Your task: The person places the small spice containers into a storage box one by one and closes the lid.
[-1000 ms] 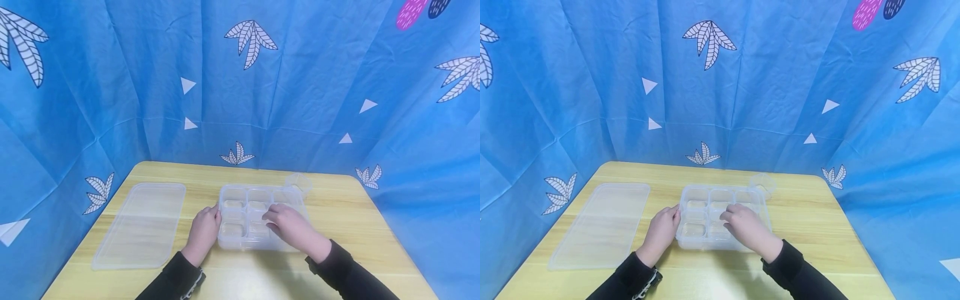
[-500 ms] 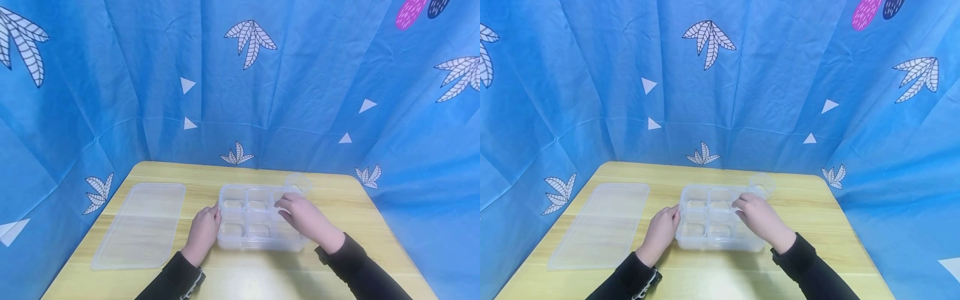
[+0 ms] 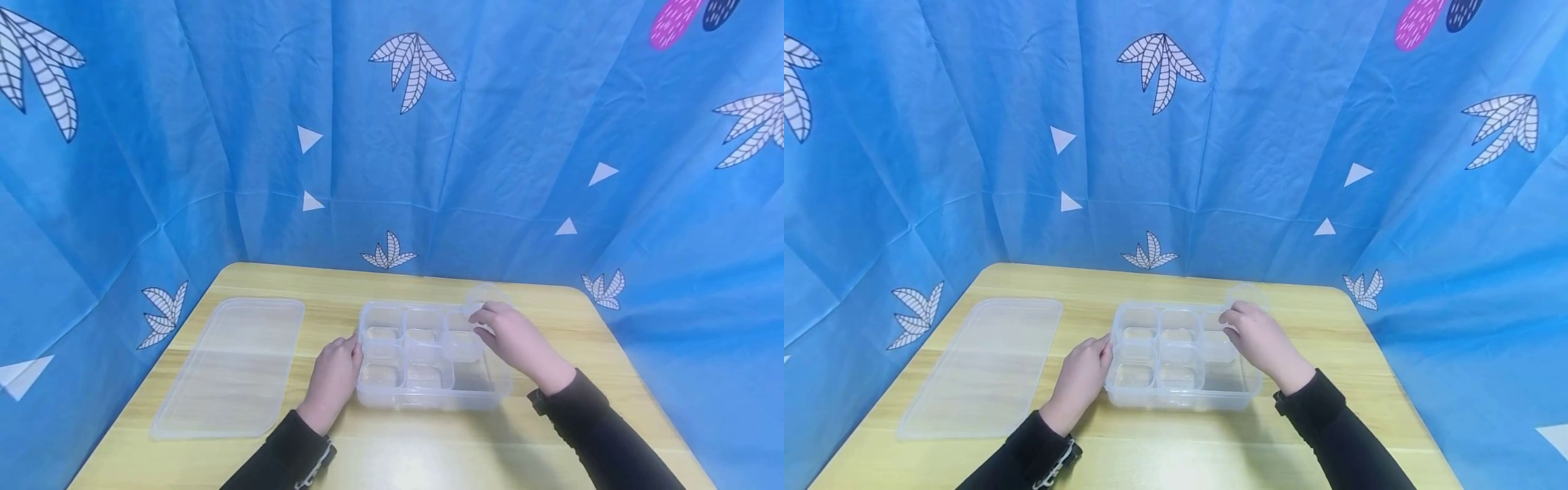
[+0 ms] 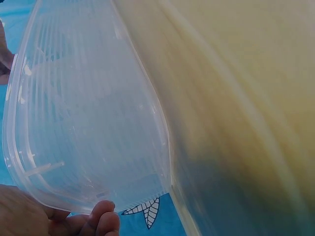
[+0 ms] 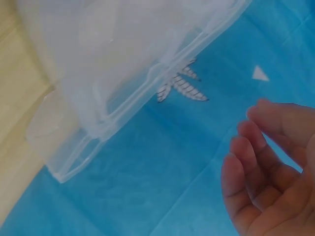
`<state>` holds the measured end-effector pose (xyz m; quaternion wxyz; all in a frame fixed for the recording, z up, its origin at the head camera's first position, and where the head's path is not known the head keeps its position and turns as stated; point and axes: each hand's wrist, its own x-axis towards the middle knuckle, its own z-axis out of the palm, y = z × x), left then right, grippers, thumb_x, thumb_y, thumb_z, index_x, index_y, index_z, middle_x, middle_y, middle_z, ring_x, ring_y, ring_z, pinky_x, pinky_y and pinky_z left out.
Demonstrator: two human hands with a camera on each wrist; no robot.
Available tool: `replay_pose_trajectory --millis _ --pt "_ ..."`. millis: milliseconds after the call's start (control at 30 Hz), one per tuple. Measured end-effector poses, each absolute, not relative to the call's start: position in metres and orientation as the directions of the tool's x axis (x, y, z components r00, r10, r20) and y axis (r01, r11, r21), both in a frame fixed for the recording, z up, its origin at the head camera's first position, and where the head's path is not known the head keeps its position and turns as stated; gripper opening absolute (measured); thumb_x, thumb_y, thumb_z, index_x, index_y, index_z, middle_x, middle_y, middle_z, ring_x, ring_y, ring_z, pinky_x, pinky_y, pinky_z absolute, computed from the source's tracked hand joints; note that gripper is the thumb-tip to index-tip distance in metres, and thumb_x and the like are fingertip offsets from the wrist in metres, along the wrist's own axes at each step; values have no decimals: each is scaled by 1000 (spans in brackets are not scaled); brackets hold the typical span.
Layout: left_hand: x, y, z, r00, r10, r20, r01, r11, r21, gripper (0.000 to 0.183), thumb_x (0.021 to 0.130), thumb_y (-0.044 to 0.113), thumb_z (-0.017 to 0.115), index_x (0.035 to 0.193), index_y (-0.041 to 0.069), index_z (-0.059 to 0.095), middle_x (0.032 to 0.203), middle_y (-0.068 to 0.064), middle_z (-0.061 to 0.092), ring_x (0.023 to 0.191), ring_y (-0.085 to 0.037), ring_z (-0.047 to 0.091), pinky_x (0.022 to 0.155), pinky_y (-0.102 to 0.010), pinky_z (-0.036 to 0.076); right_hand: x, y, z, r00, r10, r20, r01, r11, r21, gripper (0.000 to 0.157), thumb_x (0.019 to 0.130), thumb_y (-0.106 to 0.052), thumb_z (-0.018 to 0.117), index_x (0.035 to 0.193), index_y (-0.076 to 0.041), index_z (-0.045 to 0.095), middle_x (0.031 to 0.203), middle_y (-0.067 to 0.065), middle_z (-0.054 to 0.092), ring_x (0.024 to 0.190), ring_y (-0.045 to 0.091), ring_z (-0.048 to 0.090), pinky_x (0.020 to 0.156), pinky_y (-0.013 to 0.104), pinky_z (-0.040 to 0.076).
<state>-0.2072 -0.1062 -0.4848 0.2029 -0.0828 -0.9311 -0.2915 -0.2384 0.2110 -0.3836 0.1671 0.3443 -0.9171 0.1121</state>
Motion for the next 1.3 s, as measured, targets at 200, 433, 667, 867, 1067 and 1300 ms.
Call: replay_pose_trajectory --millis 200,433,667,867,1067,1300 --pt "-207 -106 -484 -902 38 429 274 819 504 29 99 9 59 118 -10 68 83 -14 68 70 -25 61 63 -38 54 -251 224 -390 -724 -568 390 -649 753 -108 19 80 6 77 98 2 72 88 8 65 84 27 65 78 42 56" --pt "-206 -105 -481 -913 38 405 263 815 516 30 99 10 58 119 -11 67 84 -13 68 67 -19 57 60 -33 52 -264 238 -396 -775 -526 351 -601 785 -150 16 83 6 75 99 3 71 89 10 65 86 30 65 80 46 56" --pt "-206 -105 -481 -915 39 402 259 820 511 29 99 10 59 119 -10 67 84 -13 68 67 -19 58 61 -34 52 -276 247 -403 -826 -475 304 -543 815 -204 15 87 7 70 102 4 71 92 12 66 88 33 66 82 48 56" --pt "-206 -106 -482 -916 40 398 258 819 512 30 99 11 59 119 -10 67 85 -14 69 70 -22 61 63 -35 54 -290 255 -410 -845 -450 290 -514 832 -208 17 87 9 68 103 5 71 95 15 67 92 35 66 84 50 54" --pt "-206 -106 -483 -914 36 405 261 816 516 30 99 10 59 118 -11 67 86 -14 69 69 -21 60 61 -34 53 -303 263 -421 -858 -438 267 -492 849 -192 19 87 10 67 105 7 70 99 18 66 96 39 65 86 51 54" --pt "-205 -106 -482 -914 32 405 257 817 516 29 99 10 59 118 -10 68 85 -13 68 69 -21 60 62 -35 54 -313 268 -430 -869 -425 255 -474 861 -181 19 85 9 69 104 7 69 100 19 66 97 40 64 86 51 53"
